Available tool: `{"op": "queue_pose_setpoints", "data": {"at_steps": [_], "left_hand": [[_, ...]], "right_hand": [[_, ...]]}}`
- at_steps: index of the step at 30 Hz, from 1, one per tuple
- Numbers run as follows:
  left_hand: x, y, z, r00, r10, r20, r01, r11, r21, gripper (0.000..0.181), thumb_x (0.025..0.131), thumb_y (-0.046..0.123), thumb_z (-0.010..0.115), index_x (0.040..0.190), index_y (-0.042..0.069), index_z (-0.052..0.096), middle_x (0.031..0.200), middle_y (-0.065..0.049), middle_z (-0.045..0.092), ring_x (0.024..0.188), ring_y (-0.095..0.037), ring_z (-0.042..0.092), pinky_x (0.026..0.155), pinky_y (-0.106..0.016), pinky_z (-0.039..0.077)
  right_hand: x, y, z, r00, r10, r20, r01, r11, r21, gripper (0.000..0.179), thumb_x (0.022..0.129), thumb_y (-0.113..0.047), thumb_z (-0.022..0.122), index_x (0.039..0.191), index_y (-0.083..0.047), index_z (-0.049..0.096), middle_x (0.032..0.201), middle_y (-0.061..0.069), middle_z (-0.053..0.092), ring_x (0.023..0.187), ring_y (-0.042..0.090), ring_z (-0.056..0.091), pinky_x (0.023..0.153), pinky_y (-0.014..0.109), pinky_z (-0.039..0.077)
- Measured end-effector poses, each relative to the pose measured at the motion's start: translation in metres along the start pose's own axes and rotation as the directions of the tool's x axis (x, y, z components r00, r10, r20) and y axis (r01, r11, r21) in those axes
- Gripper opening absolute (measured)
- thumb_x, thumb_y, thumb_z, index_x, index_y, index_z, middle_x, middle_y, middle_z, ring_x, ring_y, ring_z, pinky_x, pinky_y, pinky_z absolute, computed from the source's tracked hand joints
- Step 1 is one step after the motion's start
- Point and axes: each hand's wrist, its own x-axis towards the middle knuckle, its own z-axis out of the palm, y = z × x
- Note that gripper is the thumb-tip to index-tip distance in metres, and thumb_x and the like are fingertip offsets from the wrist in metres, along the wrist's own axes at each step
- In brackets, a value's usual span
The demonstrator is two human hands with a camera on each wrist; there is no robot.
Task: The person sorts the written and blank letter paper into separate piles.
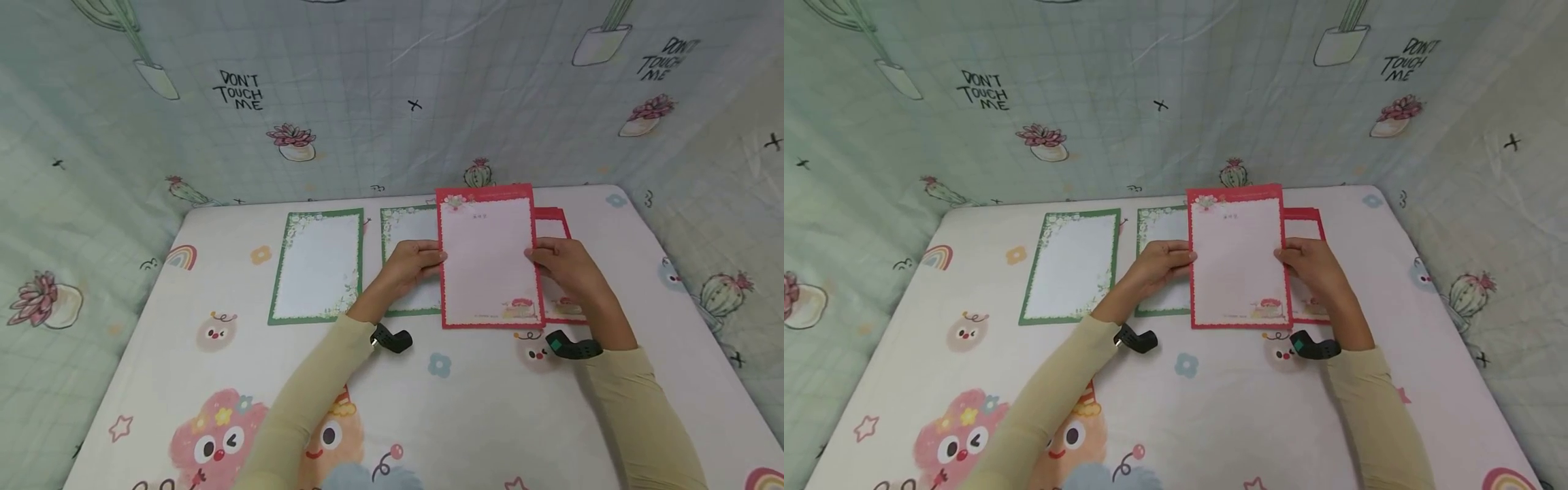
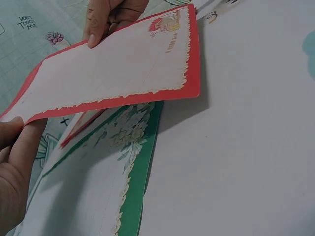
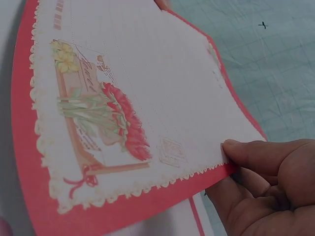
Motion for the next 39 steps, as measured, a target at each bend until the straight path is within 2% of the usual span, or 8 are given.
{"op": "queue_pose_setpoints", "data": {"at_steps": [3, 9, 18, 23, 30, 39], "left_hand": [[0.002, 0.001, 0.003, 1.000, 0.005, -0.005, -0.005, 1.000, -0.008, 0.040, 0.101, -0.001, 0.060, 0.139, -0.011, 0.053, 0.127, -0.019, 0.063, 0.099, -0.014, 0.066, 0.090, -0.030, 0.058], [0.009, -0.002, 0.009, 1.000, 0.006, 0.002, -0.006, 0.999, -0.037, 0.036, 0.101, -0.001, 0.059, 0.135, -0.013, 0.055, 0.110, -0.012, 0.064, 0.090, -0.013, 0.066, 0.084, -0.028, 0.060], [0.015, -0.002, 0.019, 0.999, 0.020, 0.046, -0.018, 0.999, -0.036, 0.035, 0.103, -0.001, 0.056, 0.135, -0.013, 0.055, 0.128, -0.023, 0.063, 0.097, -0.016, 0.068, 0.098, -0.038, 0.055], [0.018, 0.001, 0.023, 0.999, 0.011, 0.035, -0.010, 1.000, -0.027, 0.033, 0.102, -0.001, 0.057, 0.133, -0.013, 0.057, 0.122, -0.020, 0.066, 0.092, -0.015, 0.068, 0.093, -0.034, 0.058], [0.021, -0.001, 0.027, 0.999, 0.008, 0.053, -0.006, 0.999, -0.031, 0.032, 0.102, -0.002, 0.056, 0.132, -0.015, 0.057, 0.114, -0.017, 0.066, 0.087, -0.014, 0.069, 0.084, -0.029, 0.060], [0.024, -0.005, 0.033, 0.997, -0.016, 0.072, 0.016, 1.000, -0.008, 0.033, 0.103, -0.001, 0.056, 0.134, -0.013, 0.057, 0.109, -0.013, 0.066, 0.085, -0.013, 0.068, 0.094, -0.036, 0.057]], "right_hand": [[0.000, 0.001, -0.001, 1.000, -0.004, -0.022, 0.003, 1.000, -0.008, 0.065, 0.103, -0.045, 0.057, 0.151, -0.002, 0.046, 0.140, 0.021, 0.055, 0.118, 0.034, 0.057, 0.103, 0.043, 0.052], [-0.001, 0.004, -0.004, 0.997, 0.019, -0.077, -0.017, 1.000, 0.024, 0.071, 0.101, -0.047, 0.060, 0.154, -0.004, 0.042, 0.145, 0.021, 0.052, 0.123, 0.037, 0.056, 0.105, 0.049, 0.048], [-0.004, 0.008, -0.011, 0.993, 0.041, -0.108, -0.041, 0.999, 0.003, 0.072, 0.101, -0.047, 0.060, 0.156, -0.005, 0.039, 0.148, 0.023, 0.049, 0.125, 0.039, 0.055, 0.105, 0.052, 0.048], [-0.005, 0.008, -0.014, 0.991, 0.057, -0.125, -0.056, 0.998, 0.012, 0.074, 0.099, -0.050, 0.061, 0.155, -0.006, 0.041, 0.149, 0.022, 0.049, 0.126, 0.040, 0.055, 0.105, 0.051, 0.048], [-0.008, 0.007, -0.019, 0.988, 0.061, -0.141, -0.062, 0.998, -0.009, 0.076, 0.098, -0.051, 0.062, 0.155, -0.006, 0.041, 0.149, 0.023, 0.049, 0.125, 0.041, 0.055, 0.103, 0.053, 0.050], [-0.010, 0.014, -0.023, 0.987, 0.056, -0.152, -0.061, 0.998, -0.029, 0.076, 0.098, -0.050, 0.062, 0.155, -0.004, 0.041, 0.148, 0.024, 0.049, 0.122, 0.041, 0.057, 0.101, 0.052, 0.051]]}}
